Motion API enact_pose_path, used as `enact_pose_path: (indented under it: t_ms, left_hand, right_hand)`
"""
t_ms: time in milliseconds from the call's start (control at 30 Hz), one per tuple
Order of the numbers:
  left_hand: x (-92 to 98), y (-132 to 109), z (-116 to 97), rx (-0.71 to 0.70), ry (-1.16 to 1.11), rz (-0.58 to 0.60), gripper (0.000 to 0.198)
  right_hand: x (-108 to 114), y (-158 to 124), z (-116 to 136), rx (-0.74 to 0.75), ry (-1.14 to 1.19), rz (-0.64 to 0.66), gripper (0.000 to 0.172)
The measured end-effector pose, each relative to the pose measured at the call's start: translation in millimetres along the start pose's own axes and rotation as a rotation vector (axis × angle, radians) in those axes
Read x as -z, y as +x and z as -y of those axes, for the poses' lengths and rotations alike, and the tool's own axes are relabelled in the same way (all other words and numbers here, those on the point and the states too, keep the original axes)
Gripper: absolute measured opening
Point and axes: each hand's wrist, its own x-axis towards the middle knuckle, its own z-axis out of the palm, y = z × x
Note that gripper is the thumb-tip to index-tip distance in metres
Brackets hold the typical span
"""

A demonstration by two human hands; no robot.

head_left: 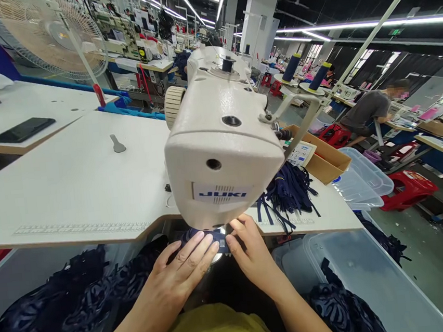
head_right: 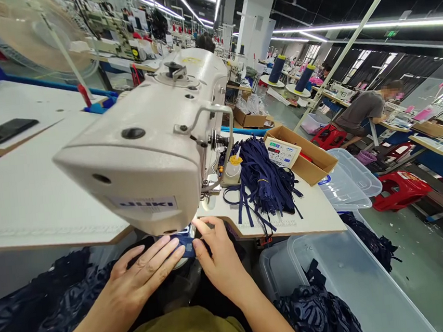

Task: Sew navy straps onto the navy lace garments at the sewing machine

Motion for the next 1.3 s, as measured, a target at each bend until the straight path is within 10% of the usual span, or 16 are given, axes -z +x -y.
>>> enact_pose_path:
  t_ms: [1300]
  left_hand:
    - [-4.0,2.1,-12.5,0.158,0.113,-0.046,0.046]
  right_hand:
    - [5.6,33.3,5.5,0.052,-0.084,0.136,0.026]
